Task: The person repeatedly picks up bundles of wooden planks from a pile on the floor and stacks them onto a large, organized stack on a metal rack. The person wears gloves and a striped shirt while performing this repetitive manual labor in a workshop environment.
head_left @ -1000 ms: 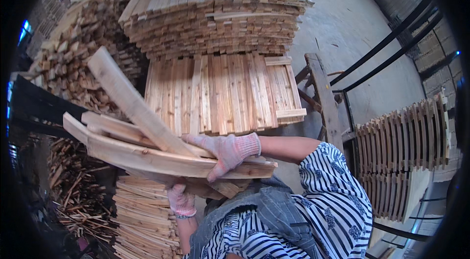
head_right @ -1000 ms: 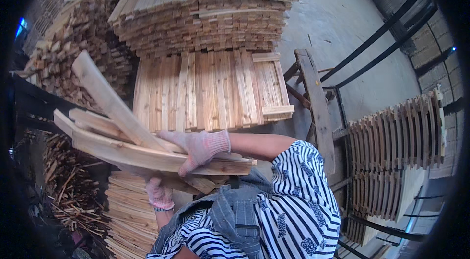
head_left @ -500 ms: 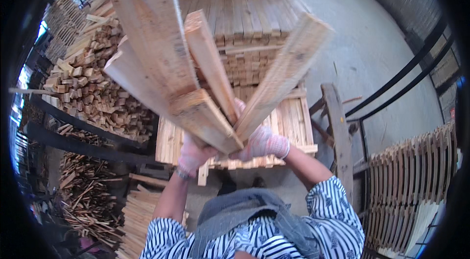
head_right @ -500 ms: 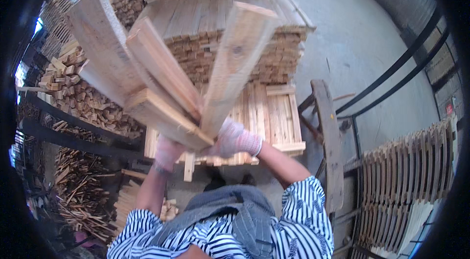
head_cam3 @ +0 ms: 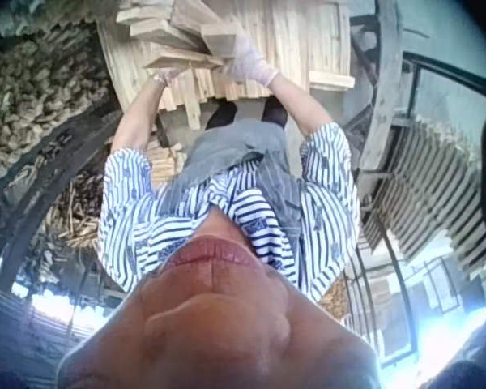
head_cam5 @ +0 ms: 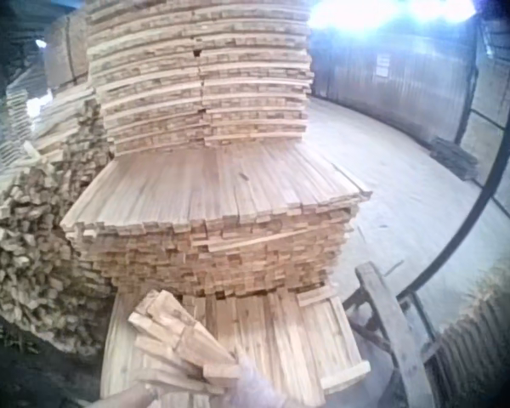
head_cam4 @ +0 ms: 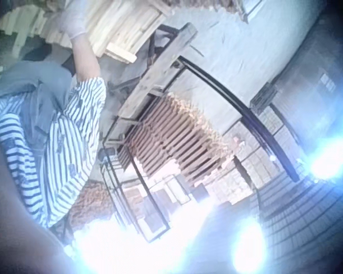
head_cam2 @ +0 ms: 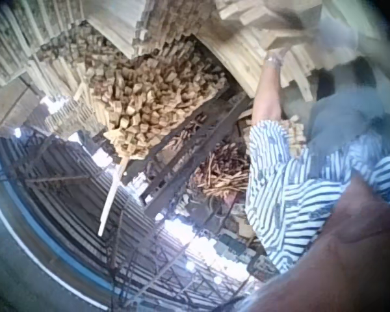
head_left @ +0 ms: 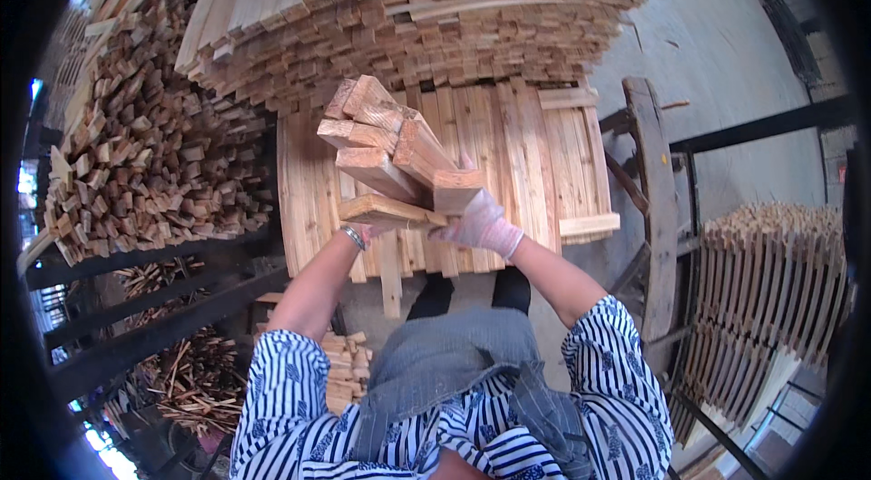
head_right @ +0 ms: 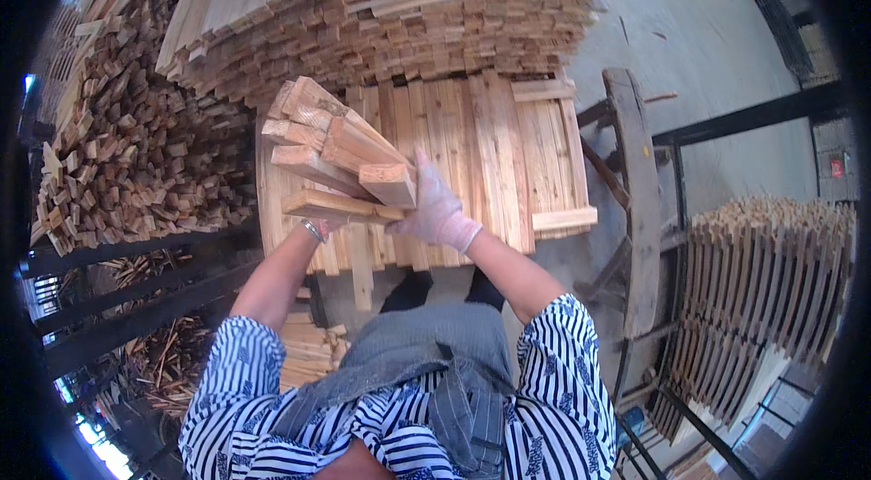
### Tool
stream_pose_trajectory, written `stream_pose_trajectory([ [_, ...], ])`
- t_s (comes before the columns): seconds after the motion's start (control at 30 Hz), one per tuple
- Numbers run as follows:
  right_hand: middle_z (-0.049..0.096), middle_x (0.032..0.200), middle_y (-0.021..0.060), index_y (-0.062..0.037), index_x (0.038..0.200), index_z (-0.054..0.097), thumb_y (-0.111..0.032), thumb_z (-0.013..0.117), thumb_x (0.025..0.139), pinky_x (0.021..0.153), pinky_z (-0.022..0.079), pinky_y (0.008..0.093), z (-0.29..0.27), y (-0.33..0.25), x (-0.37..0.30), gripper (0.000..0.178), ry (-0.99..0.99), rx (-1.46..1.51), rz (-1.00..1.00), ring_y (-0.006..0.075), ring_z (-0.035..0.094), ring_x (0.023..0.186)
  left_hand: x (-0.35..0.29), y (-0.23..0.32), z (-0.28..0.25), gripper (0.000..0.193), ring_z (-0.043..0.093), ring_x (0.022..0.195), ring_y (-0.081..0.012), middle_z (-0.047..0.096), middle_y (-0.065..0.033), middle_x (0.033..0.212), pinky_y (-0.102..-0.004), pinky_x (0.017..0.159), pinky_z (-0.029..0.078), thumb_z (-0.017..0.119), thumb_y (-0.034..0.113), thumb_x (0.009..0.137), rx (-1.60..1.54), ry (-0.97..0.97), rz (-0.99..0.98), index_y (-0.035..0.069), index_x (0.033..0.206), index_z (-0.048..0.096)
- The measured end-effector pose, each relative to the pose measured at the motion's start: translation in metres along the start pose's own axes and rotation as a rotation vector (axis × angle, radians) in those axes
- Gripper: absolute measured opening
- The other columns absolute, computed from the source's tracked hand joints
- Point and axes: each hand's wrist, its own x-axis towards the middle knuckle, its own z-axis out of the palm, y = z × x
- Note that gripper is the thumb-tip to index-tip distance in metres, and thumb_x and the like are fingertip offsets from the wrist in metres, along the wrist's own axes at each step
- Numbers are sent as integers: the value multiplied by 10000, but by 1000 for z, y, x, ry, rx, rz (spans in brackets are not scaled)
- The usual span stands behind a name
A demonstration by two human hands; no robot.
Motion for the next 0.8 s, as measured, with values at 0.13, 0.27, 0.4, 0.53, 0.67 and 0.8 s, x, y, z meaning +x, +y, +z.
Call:
stream_pose_trajectory([
  [0.13,451,1333,188,-23,1462,180,-330,914,568,1100,339,407,-19,5,19,1197,43,168,-120,333,408,1287,35,12,-21,545,529,1201,-240,469,-89,1396,-371,1020,452,639,242,913,404,96,113,123,1388,400],
  [0.27,517,1296,142,-31,1418,329,-303,888,628,1052,394,368,-59,9,11,1005,-52,494,5,281,496,1204,35,79,26,550,642,955,-173,669,-57,1078,-325,882,527,823,192,740,202,87,-82,25,1205,581],
  [0.4,587,1207,85,-10,1377,413,-321,817,738,948,464,318,-84,5,-8,818,-138,1120,336,195,570,1073,25,58,50,752,638,957,-159,655,-69,1094,-330,890,530,818,97,739,-214,301,-149,29,1364,406],
  [0.53,602,1144,74,8,1309,480,-342,733,831,905,472,298,-66,18,-25,643,31,1186,549,152,560,1037,42,34,83,1137,630,1019,-184,622,-145,1146,-320,917,526,793,23,748,-172,425,-251,7,1497,-62],
  [0.67,611,1114,77,14,1342,430,-357,731,829,892,484,300,-84,39,-31,701,99,1071,684,164,575,1012,54,24,82,1094,614,1062,-199,610,-152,1164,-308,920,513,758,56,795,-190,534,-412,2,1496,-81],
  [0.8,613,1101,167,41,1403,290,-407,754,782,882,505,345,-86,53,-22,895,171,329,777,281,616,1004,65,-9,55,992,591,1101,-245,589,-179,1192,-349,937,494,764,163,797,63,605,-458,-29,1478,69],
])
